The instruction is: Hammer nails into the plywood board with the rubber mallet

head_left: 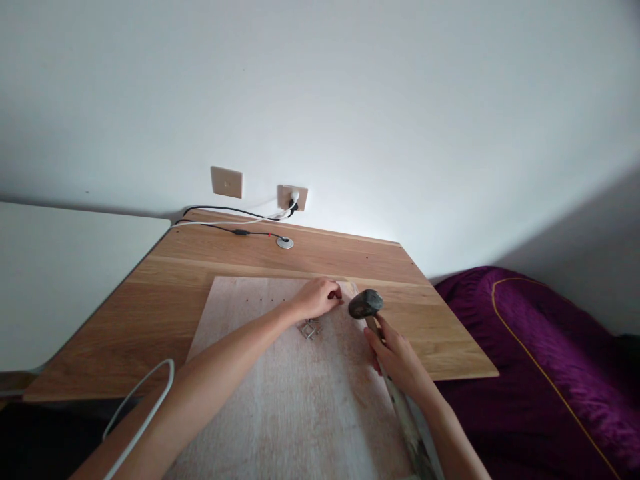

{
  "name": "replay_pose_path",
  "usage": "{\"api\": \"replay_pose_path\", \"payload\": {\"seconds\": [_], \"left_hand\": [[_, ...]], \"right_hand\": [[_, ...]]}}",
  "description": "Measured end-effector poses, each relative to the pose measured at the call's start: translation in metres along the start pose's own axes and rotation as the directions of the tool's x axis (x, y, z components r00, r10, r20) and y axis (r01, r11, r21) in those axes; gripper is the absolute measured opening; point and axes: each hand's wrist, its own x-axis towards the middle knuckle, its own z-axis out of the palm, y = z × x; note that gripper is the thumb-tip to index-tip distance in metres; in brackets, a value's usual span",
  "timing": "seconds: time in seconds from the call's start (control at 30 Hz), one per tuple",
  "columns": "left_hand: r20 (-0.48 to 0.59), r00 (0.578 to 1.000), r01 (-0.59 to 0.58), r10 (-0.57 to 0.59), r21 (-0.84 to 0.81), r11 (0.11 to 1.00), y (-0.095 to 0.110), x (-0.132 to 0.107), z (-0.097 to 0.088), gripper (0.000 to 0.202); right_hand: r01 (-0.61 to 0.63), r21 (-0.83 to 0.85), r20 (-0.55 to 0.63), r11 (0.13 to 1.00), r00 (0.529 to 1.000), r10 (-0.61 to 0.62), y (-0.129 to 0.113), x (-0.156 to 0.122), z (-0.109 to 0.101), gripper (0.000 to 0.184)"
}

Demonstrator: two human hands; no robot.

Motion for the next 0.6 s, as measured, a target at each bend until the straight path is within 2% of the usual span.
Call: {"api": "replay_pose_path", "payload": {"seconds": [0.13, 0.27, 0.37, 0.43, 0.6], "left_hand": [[0.014, 1.0, -0.01, 0.01, 0.012, 1.0, 0.001, 0.0, -0.001, 0.003], [0.058, 0.998, -0.027, 0.026, 0.015, 1.0, 0.002, -0.003, -0.004, 0.007], [0.081, 0.996, -0.031, 0.027, 0.053, 0.998, 0.003, -0.005, -0.005, 0.028], [0.084, 0.996, -0.012, 0.006, 0.073, 0.997, 0.004, -0.005, -0.006, 0.042], [0.054, 0.997, -0.055, 0.051, 0.065, 0.996, 0.006, -0.006, -0.007, 0.037]], "right_hand": [[-0.01, 0.043, -0.03, 0.999, 0.999, 0.012, -0.002, 0.002, -0.002, 0.073], [0.036, 0.12, -0.102, 0.992, 0.995, -0.024, -0.006, 0.005, -0.007, 0.069], [0.083, 0.169, -0.136, 0.982, 0.989, -0.06, -0.013, 0.006, -0.007, 0.069], [0.108, 0.184, -0.12, 0.977, 0.989, -0.087, -0.019, 0.007, -0.005, 0.069], [0.091, 0.111, -0.085, 0.99, 0.993, -0.082, -0.028, 0.009, 0.004, 0.068]]}}
